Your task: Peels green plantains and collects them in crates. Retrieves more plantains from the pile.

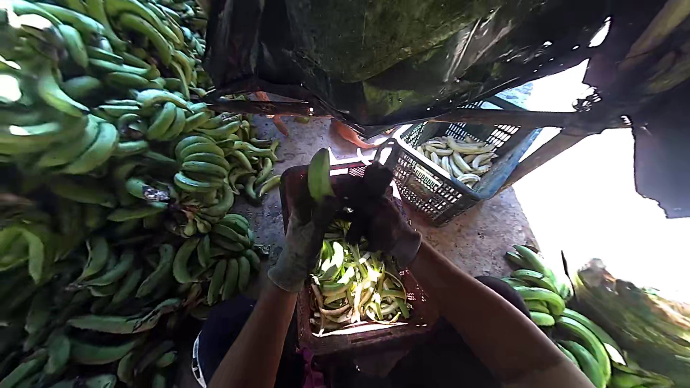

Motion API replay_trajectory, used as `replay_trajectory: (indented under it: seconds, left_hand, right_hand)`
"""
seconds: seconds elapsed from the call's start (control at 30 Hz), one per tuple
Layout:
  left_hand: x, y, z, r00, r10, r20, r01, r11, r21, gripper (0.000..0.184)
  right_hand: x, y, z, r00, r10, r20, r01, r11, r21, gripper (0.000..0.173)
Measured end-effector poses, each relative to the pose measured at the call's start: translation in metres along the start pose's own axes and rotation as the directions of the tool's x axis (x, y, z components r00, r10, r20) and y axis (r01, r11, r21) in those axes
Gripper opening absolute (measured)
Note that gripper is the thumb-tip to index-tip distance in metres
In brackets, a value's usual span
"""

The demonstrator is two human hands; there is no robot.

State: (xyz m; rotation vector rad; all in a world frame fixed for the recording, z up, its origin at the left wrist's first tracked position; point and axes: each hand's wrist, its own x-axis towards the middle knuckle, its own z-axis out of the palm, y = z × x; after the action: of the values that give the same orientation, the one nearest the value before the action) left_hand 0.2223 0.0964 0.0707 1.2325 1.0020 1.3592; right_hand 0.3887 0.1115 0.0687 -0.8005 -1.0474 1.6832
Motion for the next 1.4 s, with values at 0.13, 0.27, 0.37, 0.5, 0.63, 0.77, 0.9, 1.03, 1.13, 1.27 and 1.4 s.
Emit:
replay_trajectory:
  seconds: [0.13, 0.27, 0.37, 0.5, 0.63, 0.77, 0.9, 1.03, 1.13, 1.27, 1.4]
  left_hand:
    - [-0.002, 0.002, -0.014, 0.999, 0.019, -0.049, -0.022, 0.998, -0.057, 0.055]
    - [0.001, -0.001, -0.029, 0.991, 0.039, -0.130, -0.050, 0.995, -0.085, 0.050]
    - [0.005, -0.004, -0.040, 0.987, 0.101, -0.128, -0.104, 0.995, -0.011, 0.046]
    - [-0.001, -0.006, -0.043, 0.987, 0.115, -0.108, -0.104, 0.990, 0.096, 0.043]
    - [0.000, 0.003, -0.058, 0.978, 0.160, 0.133, -0.122, 0.959, -0.256, 0.043]
    - [0.001, 0.007, -0.068, 0.992, -0.059, 0.116, 0.069, 0.994, -0.085, 0.051]
    - [0.006, -0.003, -0.067, 0.990, -0.131, 0.058, 0.132, 0.991, -0.014, 0.048]
    - [-0.005, -0.006, -0.049, 0.990, -0.137, 0.012, 0.137, 0.990, 0.016, 0.044]
    - [-0.010, -0.001, -0.037, 0.979, -0.164, 0.120, 0.165, 0.986, 0.002, 0.040]
    - [-0.008, 0.004, -0.044, 0.910, -0.308, 0.278, 0.355, 0.925, -0.137, 0.046]
    - [0.004, -0.004, -0.052, 0.975, -0.210, -0.077, 0.213, 0.977, 0.030, 0.045]
  right_hand:
    - [0.004, -0.022, 0.000, 0.982, -0.189, 0.005, 0.158, 0.805, -0.571, 0.028]
    - [0.005, -0.020, -0.010, 0.979, -0.170, -0.111, -0.008, 0.513, -0.858, 0.054]
    - [-0.001, -0.013, -0.009, 0.985, -0.081, -0.153, -0.077, 0.588, -0.805, 0.044]
    - [-0.017, -0.020, 0.002, 0.995, -0.052, -0.079, -0.034, 0.585, -0.811, 0.038]
    - [-0.001, -0.005, -0.019, 0.838, 0.510, -0.193, -0.369, 0.270, -0.889, 0.046]
    - [-0.007, -0.010, -0.026, 0.980, 0.157, 0.120, 0.022, 0.517, -0.855, 0.047]
    - [-0.016, 0.001, -0.025, 0.934, -0.068, 0.352, 0.357, 0.254, -0.899, 0.061]
    - [-0.011, 0.000, -0.018, 0.905, -0.173, 0.388, 0.401, 0.042, -0.915, 0.058]
    - [0.008, -0.013, -0.029, 0.887, -0.383, 0.257, 0.270, -0.022, -0.963, 0.046]
    - [0.018, -0.037, -0.050, 0.950, -0.311, 0.029, 0.079, 0.151, -0.985, 0.061]
    - [-0.010, -0.018, -0.030, 0.950, -0.143, 0.279, 0.306, 0.220, -0.926, 0.058]
